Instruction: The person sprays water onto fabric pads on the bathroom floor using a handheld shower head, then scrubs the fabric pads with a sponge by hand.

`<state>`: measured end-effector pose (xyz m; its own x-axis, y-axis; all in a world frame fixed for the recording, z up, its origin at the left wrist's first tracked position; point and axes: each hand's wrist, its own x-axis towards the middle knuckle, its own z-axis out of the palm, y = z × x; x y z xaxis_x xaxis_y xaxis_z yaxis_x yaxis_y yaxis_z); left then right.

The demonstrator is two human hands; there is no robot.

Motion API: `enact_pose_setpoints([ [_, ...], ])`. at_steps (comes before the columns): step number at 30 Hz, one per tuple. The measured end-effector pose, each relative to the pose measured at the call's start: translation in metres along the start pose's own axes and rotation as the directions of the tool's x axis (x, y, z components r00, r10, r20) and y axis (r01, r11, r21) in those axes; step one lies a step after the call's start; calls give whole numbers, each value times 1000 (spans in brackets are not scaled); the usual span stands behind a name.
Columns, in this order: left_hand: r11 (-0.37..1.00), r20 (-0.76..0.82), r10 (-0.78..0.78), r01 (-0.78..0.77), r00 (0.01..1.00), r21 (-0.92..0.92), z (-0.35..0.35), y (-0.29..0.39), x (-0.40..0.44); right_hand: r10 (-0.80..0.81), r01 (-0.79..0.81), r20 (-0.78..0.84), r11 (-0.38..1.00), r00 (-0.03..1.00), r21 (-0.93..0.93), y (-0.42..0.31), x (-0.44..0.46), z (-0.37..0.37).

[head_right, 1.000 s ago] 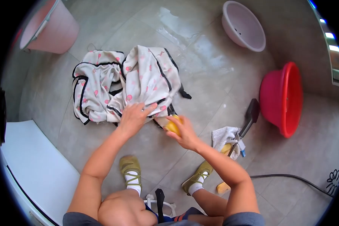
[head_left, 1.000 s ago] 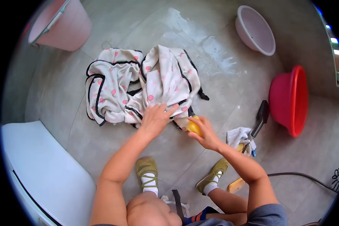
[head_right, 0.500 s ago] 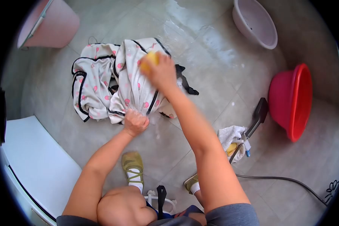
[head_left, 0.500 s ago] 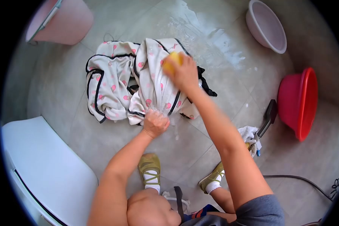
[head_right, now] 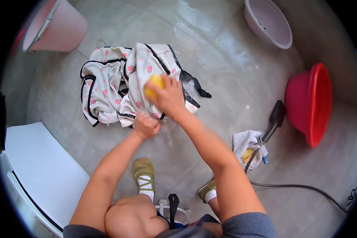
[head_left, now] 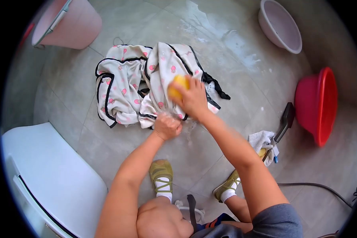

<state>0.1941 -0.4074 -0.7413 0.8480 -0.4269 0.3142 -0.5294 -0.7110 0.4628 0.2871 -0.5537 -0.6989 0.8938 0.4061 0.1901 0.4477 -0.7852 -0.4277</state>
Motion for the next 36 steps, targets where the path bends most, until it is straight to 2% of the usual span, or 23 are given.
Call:
enact_pose_setpoints([
  [3, 999, 27, -42, 42, 999, -7, -3, 2, 8, 384, -380, -91, 923, 919, 50, 25, 34, 8],
  [4, 971, -43, -206, 199, 978, -130, -8, 8, 15, 505, -494, -124, 863, 854, 110, 33, 34, 12],
  [6, 797, -105, -535, 459, 838, -393, -16, 26, 33, 544, -486, -9, 757, 839, 437, 47, 13, 11],
  [7, 757, -116, -587, 492, 801, -429, -21, 31, 47, 545, -471, 54, 666, 837, 578, 48, 2, 8],
  [9, 778, -183, -594, 501, 783, -379, -17, 37, 86, 718, -473, 98, 343, 690, 812, 34, -40, -3],
  [10, 874, -356, -485, 451, 799, -180, -11, 38, 108, 760, -452, 262, 47, 595, 891, 20, -63, -11],
  [11, 854, -271, -518, 509, 812, -106, 1, 37, 121, 746, -361, 256, -22, 615, 932, 19, -92, -1],
  [13, 833, -72, -549, 552, 832, 24, 26, 35, 136, 733, -445, 373, -107, 569, 889, 1, -143, 5],
  [15, 841, 172, -540, 524, 824, 134, 47, 32, 142, 714, -436, 512, -314, 476, 843, -29, -143, -30],
  [16, 849, 160, -528, 510, 834, 138, 52, 34, 143, 690, -420, 578, -413, 435, 808, -37, -139, -41],
  [18, 864, 141, -500, 481, 854, 148, 58, 35, 146, 703, -382, 555, -412, 444, 827, -31, -143, -36],
  [20, 813, 195, -523, 555, 830, -178, 59, 30, 149, 728, -346, 520, -396, 447, 851, -24, -148, -36],
  [21, 746, 224, -531, 576, 817, -334, 58, 27, 152, 746, -333, 497, -378, 443, 864, -19, -147, -40],
  [22, 458, 455, -499, 671, 737, -584, 45, 27, 162, 763, -320, 476, -362, 438, 875, -14, -146, -45],
  [24, 29, 611, -227, 633, 758, -774, 18, 44, 178, 779, -264, 422, -334, 464, 905, -9, -138, -62],
  [26, -150, 554, 32, 552, 832, -820, -10, 67, 193, 782, -197, 399, -348, 479, 917, -5, -132, -76],
  [28, -272, 486, 219, 531, 846, -802, -33, 84, 204, 771, -118, 407, -404, 490, 907, -2, -126, -85],
  [30, -224, 484, 143, 505, 863, -834, -52, 89, 207, 739, -207, 426, -374, 522, 904, -6, -120, -83],
  [32, 333, 421, -178, 457, 889, -824, -46, 84, 187, 718, -315, 452, -329, 529, 890, -6, -122, -53],
  [33, 555, 232, -265, 345, 936, -757, -39, 85, 160, 658, -378, 475, -298, 584, 877, -17, -106, -56],
  [34, 696, 152, -345, 361, 926, -620, -30, 84, 127, 587, -410, 563, -386, 582, 826, -15, -103, -50],
  [35, 834, -24, -382, 334, 924, -440, -14, 82, 98, 642, -477, 596, -378, 483, 794, -23, -95, -51],
  [36, 677, 202, -536, 560, 820, -478, -11, 74, 72, 688, -544, 620, -377, 377, 750, -34, -85, -55],
])
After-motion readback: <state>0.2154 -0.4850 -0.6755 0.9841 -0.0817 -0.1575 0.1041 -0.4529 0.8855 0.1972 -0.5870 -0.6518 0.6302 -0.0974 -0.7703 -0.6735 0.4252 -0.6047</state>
